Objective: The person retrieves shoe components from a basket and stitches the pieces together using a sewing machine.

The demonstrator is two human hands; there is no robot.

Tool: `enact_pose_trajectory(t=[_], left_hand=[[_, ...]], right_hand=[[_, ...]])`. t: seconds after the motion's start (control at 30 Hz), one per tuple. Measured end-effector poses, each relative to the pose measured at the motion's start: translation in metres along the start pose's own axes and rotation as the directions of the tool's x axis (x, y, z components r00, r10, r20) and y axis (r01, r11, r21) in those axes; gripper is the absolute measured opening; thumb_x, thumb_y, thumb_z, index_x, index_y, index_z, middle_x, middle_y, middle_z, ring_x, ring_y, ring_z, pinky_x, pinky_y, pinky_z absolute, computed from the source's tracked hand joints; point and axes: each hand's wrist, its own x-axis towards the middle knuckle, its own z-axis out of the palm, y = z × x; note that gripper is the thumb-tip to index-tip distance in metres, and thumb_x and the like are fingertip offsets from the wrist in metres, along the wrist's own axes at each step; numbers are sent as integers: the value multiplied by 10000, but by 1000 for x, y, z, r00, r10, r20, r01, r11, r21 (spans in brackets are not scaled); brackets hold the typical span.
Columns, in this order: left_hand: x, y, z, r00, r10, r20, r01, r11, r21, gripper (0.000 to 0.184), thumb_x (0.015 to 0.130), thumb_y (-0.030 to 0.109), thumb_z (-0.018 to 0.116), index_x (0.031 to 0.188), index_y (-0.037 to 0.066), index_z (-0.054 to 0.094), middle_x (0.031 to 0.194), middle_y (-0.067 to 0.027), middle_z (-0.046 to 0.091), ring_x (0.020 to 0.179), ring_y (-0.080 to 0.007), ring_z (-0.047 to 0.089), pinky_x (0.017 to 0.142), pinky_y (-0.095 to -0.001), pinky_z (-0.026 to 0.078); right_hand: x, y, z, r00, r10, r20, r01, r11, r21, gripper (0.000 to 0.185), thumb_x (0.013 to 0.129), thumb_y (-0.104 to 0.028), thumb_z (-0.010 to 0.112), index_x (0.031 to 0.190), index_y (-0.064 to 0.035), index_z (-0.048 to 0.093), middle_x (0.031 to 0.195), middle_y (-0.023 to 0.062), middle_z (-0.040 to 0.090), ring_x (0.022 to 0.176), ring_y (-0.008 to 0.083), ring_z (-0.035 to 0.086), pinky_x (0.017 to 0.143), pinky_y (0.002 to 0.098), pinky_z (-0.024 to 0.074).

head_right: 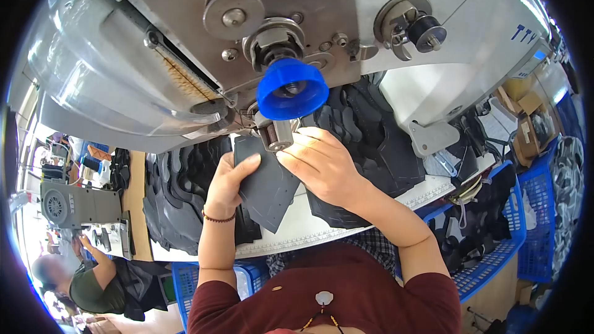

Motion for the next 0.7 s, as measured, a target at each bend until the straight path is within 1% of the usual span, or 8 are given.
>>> enact_pose_trajectory(t=[0.03,0.07,0.17,0.27,0.37,0.47,0.57,0.7], left_hand=[[-4,-1,3,1000,-22,-6,21,1000,-10,134,773,89,623,858,-12,599,734,-39,614,627,-78,565,565,-189,469],[-6,-1,7,1000,2,-23,-1,1000,21,139,754,72,641,860,-8,600,741,-38,617,638,-80,573,574,-191,475],[-5,-1,6,999,49,-13,-47,991,124,130,747,60,646,853,-4,606,739,-36,620,631,-74,570,572,-192,473],[-4,0,11,989,145,-14,-140,973,181,117,748,60,646,842,-2,615,734,-36,623,621,-68,566,567,-190,469],[-1,3,12,991,130,-23,-122,971,204,121,742,49,647,846,-5,615,733,-35,623,618,-65,561,562,-187,465],[1,7,9,995,100,-8,-96,976,196,155,732,33,651,873,-13,605,764,-44,622,639,-72,564,576,-195,472],[2,7,12,992,117,-51,-108,982,157,177,724,21,654,886,-21,598,787,-53,619,657,-83,568,595,-207,479],[3,7,10,991,111,-71,-98,982,163,200,720,19,654,904,-25,589,809,-61,617,676,-93,573,621,-217,483]], right_hand=[[0,1,1,1000,-1,-5,1,1000,1,223,607,-74,578,823,-20,585,785,73,562,786,211,562,795,364,441],[-1,1,2,1000,0,-9,0,1000,2,224,601,-73,582,819,-19,586,788,75,565,784,209,563,792,360,444],[-1,2,0,1000,2,17,-2,1000,-14,216,602,-74,581,812,-26,584,791,71,559,798,210,561,798,362,440],[2,7,-1,1000,-15,8,15,1000,-23,209,595,-75,584,801,-37,582,798,66,554,815,212,558,802,360,438],[3,13,0,1000,-11,17,11,1000,2,203,591,-74,587,792,-45,580,804,66,550,829,212,555,803,358,437],[4,15,0,999,-22,29,23,1000,-14,200,588,-74,590,785,-42,581,810,72,558,819,210,558,788,353,440],[1,15,0,1000,-19,-25,20,1000,24,188,588,-72,589,774,-39,581,819,75,567,811,206,562,774,346,443],[0,15,0,998,-44,-41,45,999,19,180,589,-75,593,764,-38,580,826,73,573,801,201,564,766,339,445]])
